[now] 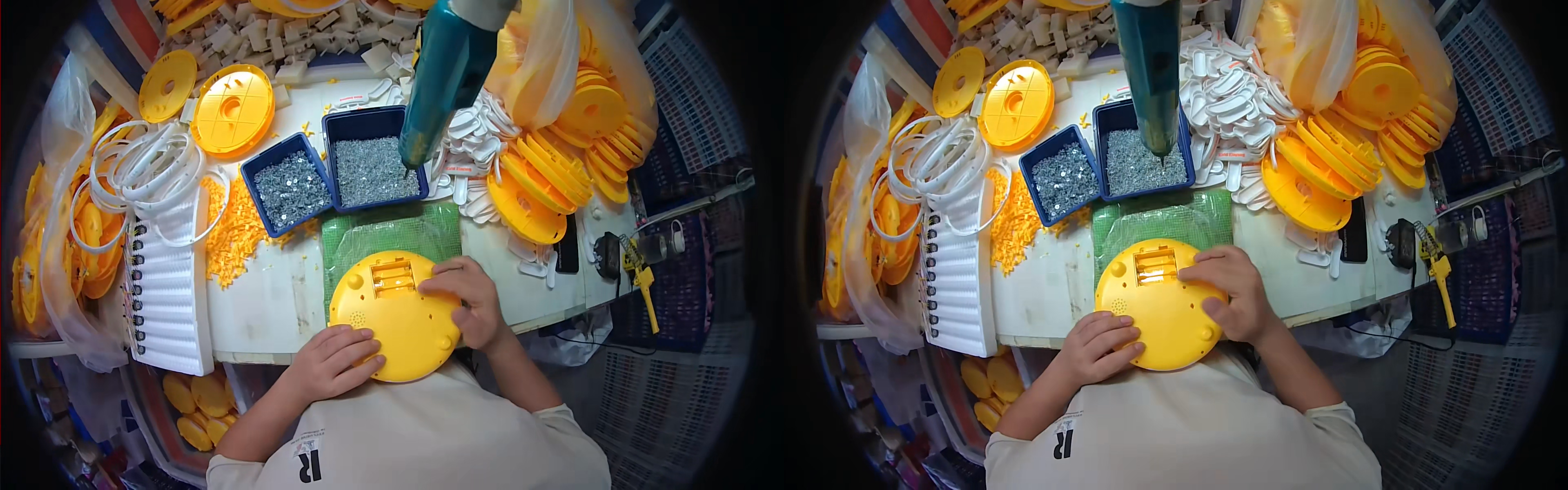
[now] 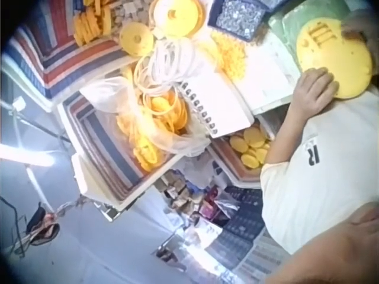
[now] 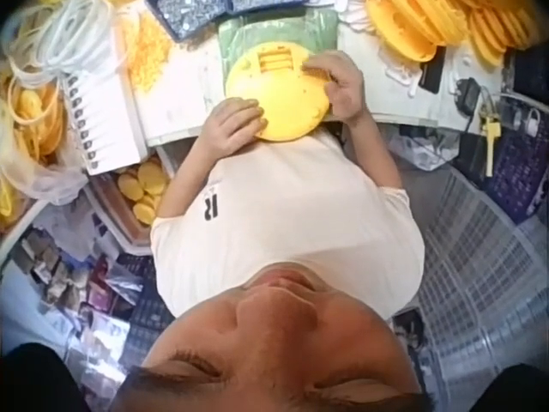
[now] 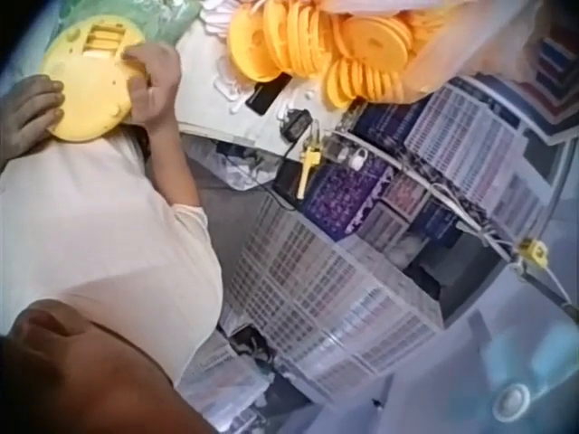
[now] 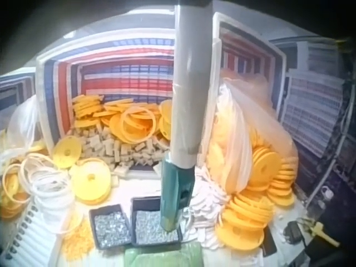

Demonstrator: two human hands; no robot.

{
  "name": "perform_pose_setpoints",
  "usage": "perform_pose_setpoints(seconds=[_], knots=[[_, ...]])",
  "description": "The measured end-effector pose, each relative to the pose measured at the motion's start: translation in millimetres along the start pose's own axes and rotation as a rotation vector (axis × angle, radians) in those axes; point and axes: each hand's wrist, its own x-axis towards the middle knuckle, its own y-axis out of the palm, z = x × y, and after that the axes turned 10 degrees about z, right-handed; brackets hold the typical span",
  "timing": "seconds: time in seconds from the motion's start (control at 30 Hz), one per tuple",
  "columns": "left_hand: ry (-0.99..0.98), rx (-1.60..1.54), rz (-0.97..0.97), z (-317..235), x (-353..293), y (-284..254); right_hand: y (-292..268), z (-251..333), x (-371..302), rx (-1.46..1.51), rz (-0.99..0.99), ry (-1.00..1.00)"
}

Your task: Assemble yellow plastic toy housings by inserting internal components and driving screws with an electric screwdriver.

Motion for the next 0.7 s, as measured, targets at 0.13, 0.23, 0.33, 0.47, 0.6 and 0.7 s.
perform_pose_setpoints(seconds=[0.13,0.23,0.33,0.47,0.6,0.7], knots=[[0.003,0.017,0.013,-0.5,-1.2,1.2,4.1,19.7,22.0,-0.336,0.192,-0.056],[-0.001,0.011,0.007,-0.6,-1.1,0.1,0.4,23.5,31.4,-0.366,0.273,-0.065],[0.007,-0.004,-0.036,4.2,4.4,-4.5,-6.5,19.5,29.8,-0.168,0.209,-0.060],[-0.086,-0.257,-0.300,8.4,30.2,-18.8,-7.8,34.2,34.5,0.132,0.086,-0.231],[-0.258,-0.425,-0.355,9.8,44.3,-46.5,1.5,68.6,46.0,-0.217,0.002,-0.413],[-0.450,-0.441,-0.210,9.1,54.9,-73.2,1.3,69.7,51.8,-0.165,0.099,-0.144]])
